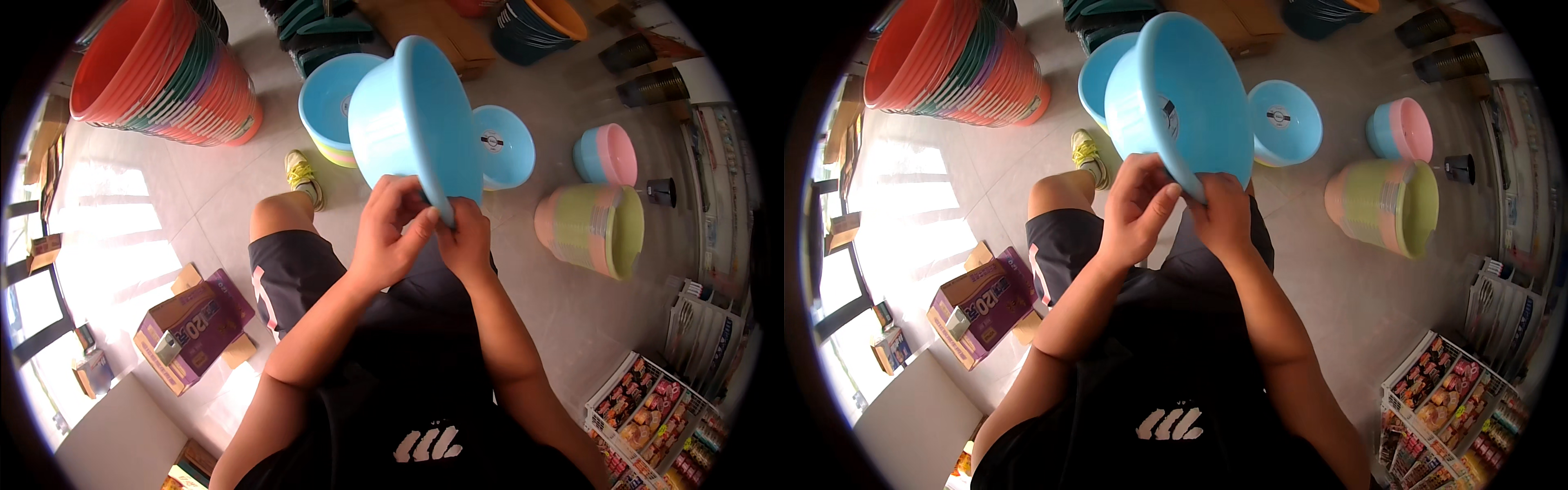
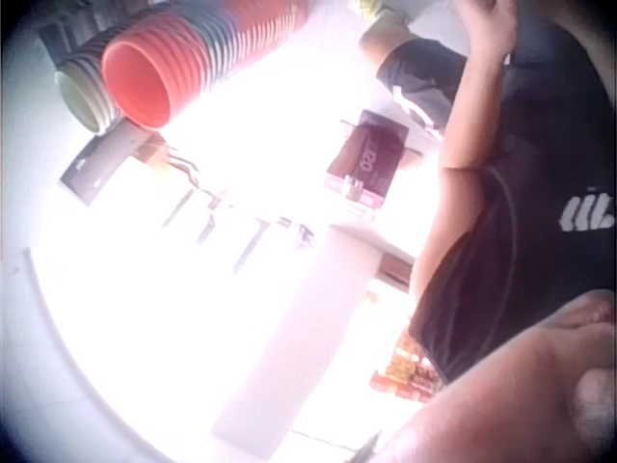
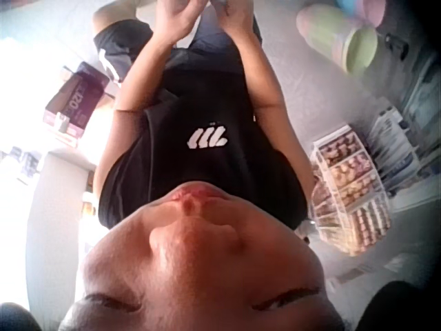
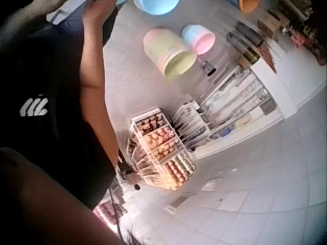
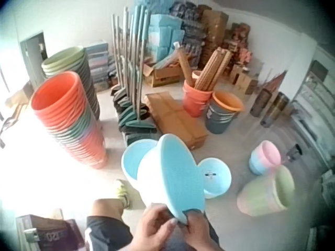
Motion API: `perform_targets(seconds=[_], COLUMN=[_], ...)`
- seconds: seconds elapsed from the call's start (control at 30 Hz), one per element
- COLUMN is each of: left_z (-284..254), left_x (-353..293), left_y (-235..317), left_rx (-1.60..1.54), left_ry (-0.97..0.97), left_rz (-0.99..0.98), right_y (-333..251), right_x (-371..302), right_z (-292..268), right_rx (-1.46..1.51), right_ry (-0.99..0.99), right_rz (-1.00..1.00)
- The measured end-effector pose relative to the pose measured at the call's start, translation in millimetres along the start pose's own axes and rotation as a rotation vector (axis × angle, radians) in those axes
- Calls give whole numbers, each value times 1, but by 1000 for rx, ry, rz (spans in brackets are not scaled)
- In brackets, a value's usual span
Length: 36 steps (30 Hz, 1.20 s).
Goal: The person repeatedly picks up, compares, and stacks colorful plastic basins of various sizes and colors. They handle the basins one by one, often placing them on the floor or on top of other basins, and occasionally inspecting them by turning them over.
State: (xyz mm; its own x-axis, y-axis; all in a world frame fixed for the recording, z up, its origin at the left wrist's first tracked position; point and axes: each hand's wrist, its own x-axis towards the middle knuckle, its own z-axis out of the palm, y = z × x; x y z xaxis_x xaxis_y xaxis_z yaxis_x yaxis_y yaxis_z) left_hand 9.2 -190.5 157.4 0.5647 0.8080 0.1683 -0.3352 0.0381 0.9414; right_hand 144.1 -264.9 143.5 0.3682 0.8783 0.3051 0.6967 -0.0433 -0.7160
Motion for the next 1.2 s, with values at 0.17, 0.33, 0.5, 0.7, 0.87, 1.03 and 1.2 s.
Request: perform_targets(seconds=[0.17, 0.33, 0.5, 0.7, 0.87, 1.03, 1.2], left_z=[1, -70, -166, -173, -165, -175, -179], left_x=[-12, -50, -84, -80, -67, -68, -57], left_y=[10, -33, -56, -55, -49, -47, -38], left_rx=[234, 350, 644, 717, 812, 717, 694], left_ry=[-197, 54, 382, 444, 386, 436, 454], left_rz=[-47, -241, -215, -157, -128, -224, -222], right_y=[30, 40, 49, 69, 60, 70, 121], right_x=[-37, -45, -34, 15, 92, 144, 156], right_z=[-46, -69, -78, -50, 20, 104, 192], right_rx=[178, 426, 599, 111, -156, -381, -489], right_ry=[138, 427, 514, 306, 89, -134, -303], right_rz=[277, 307, 350, 282, -107, -333, -477])
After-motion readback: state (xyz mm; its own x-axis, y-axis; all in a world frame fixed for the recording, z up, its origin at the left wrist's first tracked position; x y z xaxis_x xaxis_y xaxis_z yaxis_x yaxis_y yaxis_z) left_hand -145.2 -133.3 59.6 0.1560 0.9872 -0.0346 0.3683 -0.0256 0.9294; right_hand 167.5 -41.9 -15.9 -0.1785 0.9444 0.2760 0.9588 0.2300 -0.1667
